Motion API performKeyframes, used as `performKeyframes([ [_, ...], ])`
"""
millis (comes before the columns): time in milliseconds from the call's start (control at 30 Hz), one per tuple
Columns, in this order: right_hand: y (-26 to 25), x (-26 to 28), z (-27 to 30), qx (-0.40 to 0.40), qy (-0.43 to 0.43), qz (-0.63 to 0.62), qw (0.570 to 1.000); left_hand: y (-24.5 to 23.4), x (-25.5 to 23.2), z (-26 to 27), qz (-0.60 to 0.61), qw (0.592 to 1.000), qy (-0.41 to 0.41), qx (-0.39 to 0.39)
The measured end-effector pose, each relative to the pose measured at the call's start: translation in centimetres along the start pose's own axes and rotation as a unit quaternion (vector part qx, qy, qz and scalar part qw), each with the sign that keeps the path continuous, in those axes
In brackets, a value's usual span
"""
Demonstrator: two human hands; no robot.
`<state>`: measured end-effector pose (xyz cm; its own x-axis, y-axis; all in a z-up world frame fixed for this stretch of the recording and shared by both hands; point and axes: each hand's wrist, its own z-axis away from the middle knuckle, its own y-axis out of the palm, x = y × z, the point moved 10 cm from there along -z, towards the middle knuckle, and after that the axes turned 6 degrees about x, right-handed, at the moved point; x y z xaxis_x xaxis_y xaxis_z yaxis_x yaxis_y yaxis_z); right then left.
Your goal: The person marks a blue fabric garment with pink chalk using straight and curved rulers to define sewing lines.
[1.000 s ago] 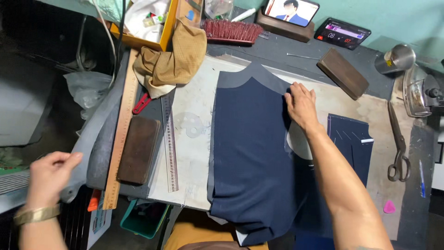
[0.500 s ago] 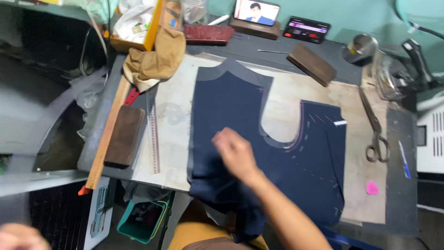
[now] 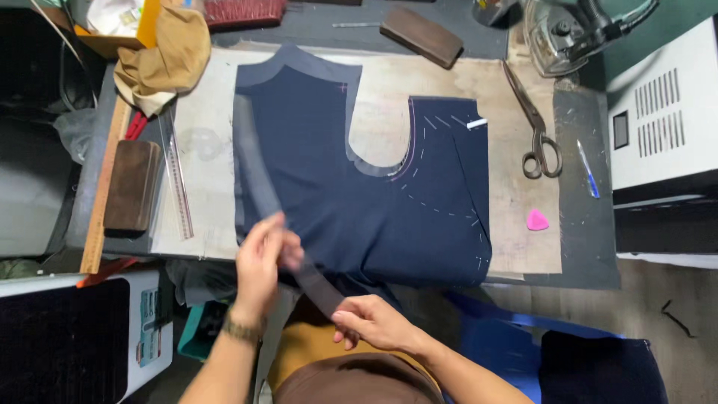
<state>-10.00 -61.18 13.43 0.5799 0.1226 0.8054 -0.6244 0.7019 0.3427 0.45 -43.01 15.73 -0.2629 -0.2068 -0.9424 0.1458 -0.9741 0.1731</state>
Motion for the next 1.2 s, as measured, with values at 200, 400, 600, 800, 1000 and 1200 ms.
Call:
performKeyframes([
  [200,-2.1,-4.7,1.7,-0.082,0.099,-0.114,0.985,5.8,-1.2,-7.8,-0.125,0.98,-0.136,0.068],
  [400,-24.6,3.0,15.6,-0.622,0.084,0.49,0.605,7.4,3.7,-15.4,-0.192,0.973,-0.08,0.104],
  [600,-35.5,-3.0,23.2,-0.618,0.25,0.442,0.599,6.5,2.2,-18.0,-0.649,0.75,0.094,0.09],
  [800,-36.8,-3.9,23.9,-0.627,0.187,0.494,0.573,11.0,-3.7,-20.9,-0.594,0.649,0.415,0.232],
  [1000,-37.5,-4.2,24.0,-0.644,0.162,0.466,0.585,10.7,0.6,-23.1,-0.629,0.609,0.391,0.283],
  [1200,-37.8,-6.0,25.4,-0.736,0.118,0.106,0.658,11.3,-1.0,-21.1,-0.61,0.612,0.407,0.297],
])
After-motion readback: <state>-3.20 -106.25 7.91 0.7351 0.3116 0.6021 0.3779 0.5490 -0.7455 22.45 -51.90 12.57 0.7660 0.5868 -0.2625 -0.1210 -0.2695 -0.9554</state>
